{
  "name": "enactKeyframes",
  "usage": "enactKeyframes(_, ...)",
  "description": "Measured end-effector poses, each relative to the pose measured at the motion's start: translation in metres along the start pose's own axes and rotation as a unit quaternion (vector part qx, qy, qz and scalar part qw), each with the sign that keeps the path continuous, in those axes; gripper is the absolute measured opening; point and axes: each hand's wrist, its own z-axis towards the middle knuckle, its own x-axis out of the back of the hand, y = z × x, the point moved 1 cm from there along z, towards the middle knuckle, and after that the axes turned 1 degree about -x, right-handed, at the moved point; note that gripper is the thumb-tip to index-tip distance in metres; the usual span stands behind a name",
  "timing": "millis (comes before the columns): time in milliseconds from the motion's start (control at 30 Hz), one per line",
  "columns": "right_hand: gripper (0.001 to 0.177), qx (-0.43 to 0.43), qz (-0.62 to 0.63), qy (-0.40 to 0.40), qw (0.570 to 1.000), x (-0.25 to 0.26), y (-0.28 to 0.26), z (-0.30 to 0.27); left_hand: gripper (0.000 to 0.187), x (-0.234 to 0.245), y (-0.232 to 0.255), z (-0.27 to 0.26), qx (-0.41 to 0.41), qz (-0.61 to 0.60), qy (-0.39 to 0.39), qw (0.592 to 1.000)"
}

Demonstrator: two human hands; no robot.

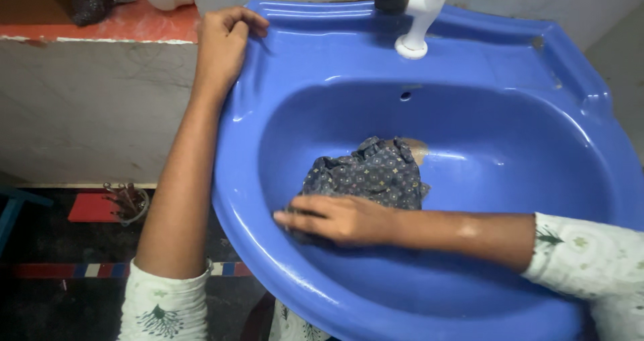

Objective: The person cleans a blue bathroom sink using a patterned cloth by hand, wiping the basin, the faucet, and the drain area.

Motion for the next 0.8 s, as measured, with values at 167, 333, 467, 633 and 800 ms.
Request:
enactKeyframes(167, 0.052, 0.089, -0.291, -0.037, 0.952, -0.014, 0.077, 0.013, 0.033, 0.0, 0.001, 0.0, 0.003, 0.01, 0.01, 1.0)
enactKeyframes(333, 0.051, 0.116, -0.481, -0.049, 0.867, 0.026, 0.133, 0.014, 0.034, 0.001, -0.001, 0.0, -0.019, 0.013, 0.004, 1.0)
enactKeyframes(467, 0.052, 0.002, -0.414, -0.04, 0.909, 0.012, 0.122, 0.012, 0.032, 0.003, 0.011, -0.003, -0.097, 0.088, 0.029, 0.991)
enactKeyframes(633, 0.062, -0.103, -0.353, -0.094, 0.925, 0.015, 0.103, 0.013, 0.039, -0.043, 0.09, -0.025, -0.334, 0.237, -0.068, 0.91)
enactKeyframes(800, 0.061, -0.049, -0.385, -0.078, 0.918, 0.017, 0.093, 0.009, 0.033, -0.164, 0.213, -0.093, -0.274, -0.006, -0.431, 0.86)
